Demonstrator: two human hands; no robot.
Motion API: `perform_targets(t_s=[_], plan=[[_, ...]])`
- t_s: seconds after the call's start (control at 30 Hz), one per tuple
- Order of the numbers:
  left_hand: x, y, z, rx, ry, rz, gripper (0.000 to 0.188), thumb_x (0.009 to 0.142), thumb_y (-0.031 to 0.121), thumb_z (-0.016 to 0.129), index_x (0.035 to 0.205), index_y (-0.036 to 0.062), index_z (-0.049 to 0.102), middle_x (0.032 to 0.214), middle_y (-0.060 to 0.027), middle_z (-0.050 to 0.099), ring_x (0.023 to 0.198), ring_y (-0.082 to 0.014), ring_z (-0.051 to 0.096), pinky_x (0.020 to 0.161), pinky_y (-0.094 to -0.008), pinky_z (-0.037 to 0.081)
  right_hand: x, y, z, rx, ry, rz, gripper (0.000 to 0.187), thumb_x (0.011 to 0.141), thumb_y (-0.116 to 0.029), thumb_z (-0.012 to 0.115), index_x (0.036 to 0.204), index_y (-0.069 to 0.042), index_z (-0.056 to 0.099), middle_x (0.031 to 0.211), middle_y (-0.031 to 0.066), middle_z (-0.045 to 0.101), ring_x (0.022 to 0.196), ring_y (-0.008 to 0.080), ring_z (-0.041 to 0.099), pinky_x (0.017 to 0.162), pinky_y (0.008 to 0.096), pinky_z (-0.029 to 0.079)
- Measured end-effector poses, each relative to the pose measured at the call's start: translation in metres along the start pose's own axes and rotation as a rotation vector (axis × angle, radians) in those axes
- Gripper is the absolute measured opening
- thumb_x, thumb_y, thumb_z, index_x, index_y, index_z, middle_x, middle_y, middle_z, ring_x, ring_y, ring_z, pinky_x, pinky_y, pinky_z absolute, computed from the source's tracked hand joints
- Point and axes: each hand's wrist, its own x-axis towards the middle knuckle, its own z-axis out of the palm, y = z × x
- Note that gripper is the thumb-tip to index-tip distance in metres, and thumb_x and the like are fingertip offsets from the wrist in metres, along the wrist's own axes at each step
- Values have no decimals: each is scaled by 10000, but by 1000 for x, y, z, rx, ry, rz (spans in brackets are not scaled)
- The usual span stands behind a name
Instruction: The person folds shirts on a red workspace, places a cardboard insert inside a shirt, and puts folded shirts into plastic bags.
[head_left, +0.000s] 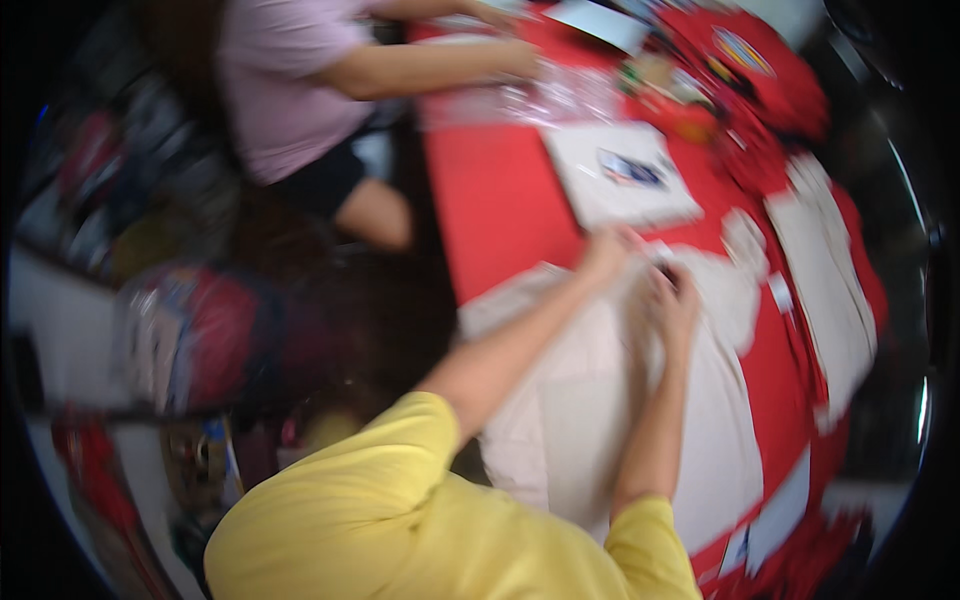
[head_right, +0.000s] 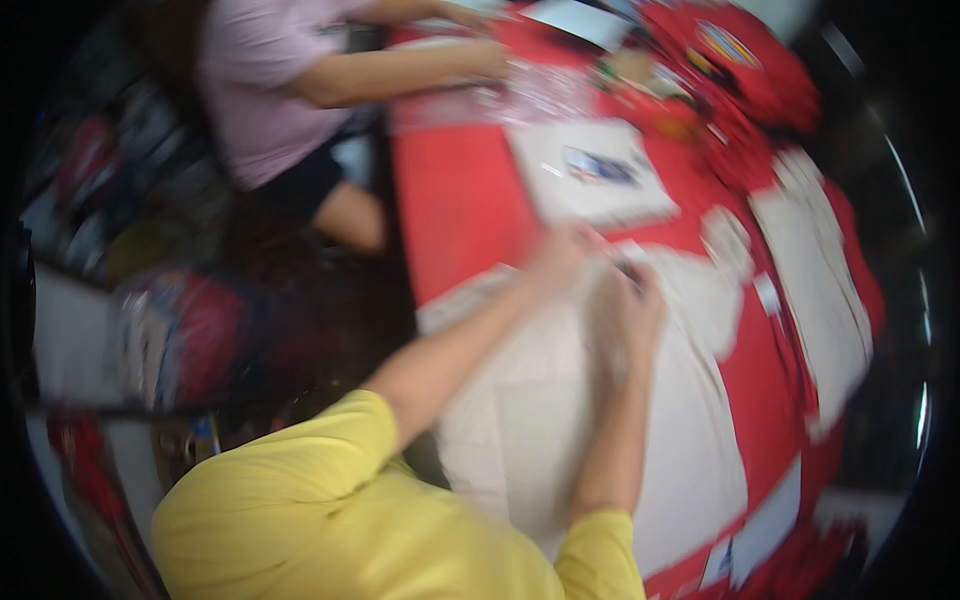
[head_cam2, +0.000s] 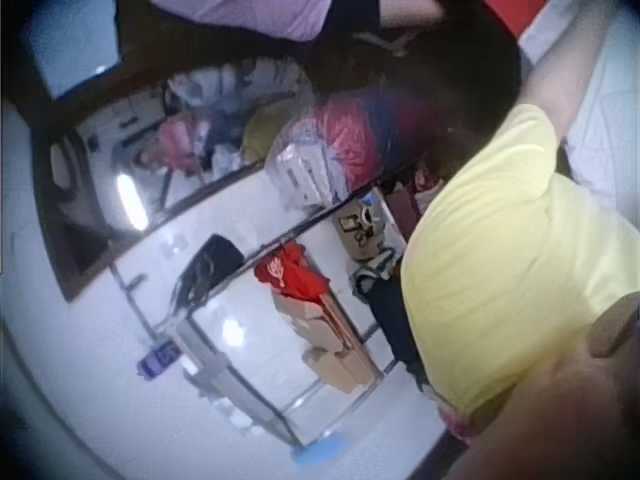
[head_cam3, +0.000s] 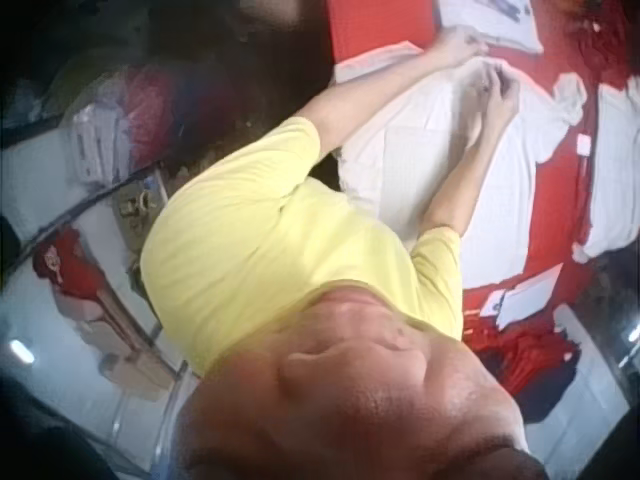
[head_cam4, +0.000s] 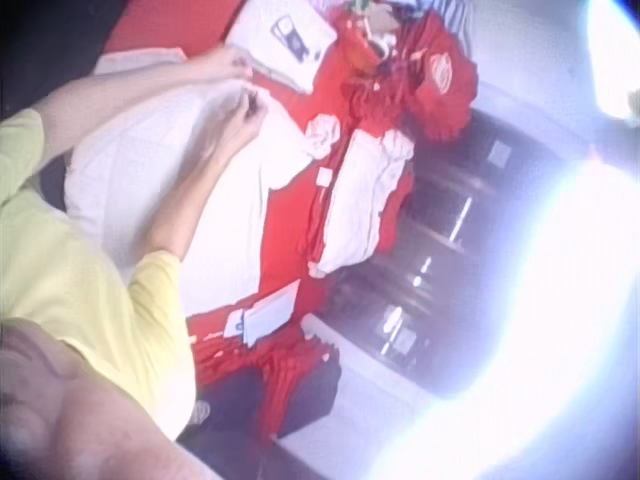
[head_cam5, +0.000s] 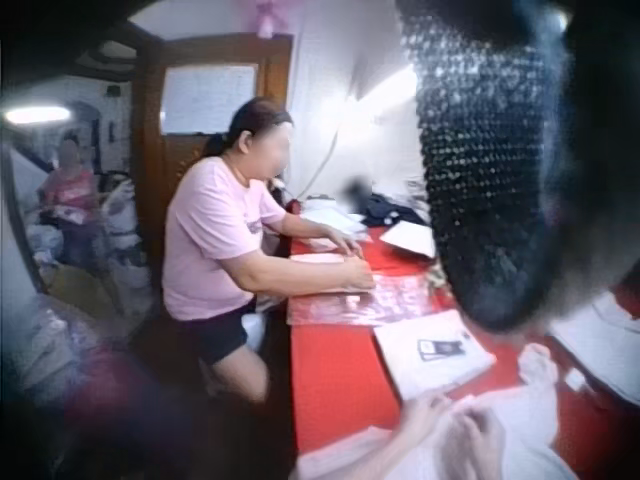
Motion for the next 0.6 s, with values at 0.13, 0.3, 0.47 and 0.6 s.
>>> perform_targets(t_s=[0.13, 0.3, 0.47, 0.6], plan=[[0, 7, -14, -154, -84, -65, 179, 895, 141, 621, 955, -28, 638, 876, -111, 689, 803, -129, 637, 714, -248, 499, -15, -44, 5, -186, 12, -88, 220, 837, -161, 690, 970, 11, 655, 796, 119, 692, 691, 145, 656, 591, 287, 499], [-16, 37, -2, -172, -150, -85, 192, 891, 115, 600, 979, -54, 624, 889, -132, 689, 834, -155, 644, 759, -258, 501, -19, -39, -4, -190, 25, -115, 233, 830, -164, 687, 947, 35, 657, 836, 190, 683, 708, 272, 670, 661, 342, 504], [-22, 47, -4, -2, -144, -72, 200, 879, 134, 607, 962, -45, 637, 877, -128, 702, 822, -139, 638, 765, -266, 487, -22, -46, -3, -239, -11, -82, 205, 854, -190, 625, 891, 9, 660, 762, 231, 637, 730, 387, 624, 675, 432, 470], [-19, 50, -4, 71, -132, -58, 167, 870, 121, 623, 918, -37, 647, 841, -132, 705, 766, -156, 665, 708, -277, 511, -21, -55, -5, -278, -31, -55, 192, 849, -195, 627, 884, -11, 669, 742, 224, 635, 729, 389, 621, 679, 446, 467]])
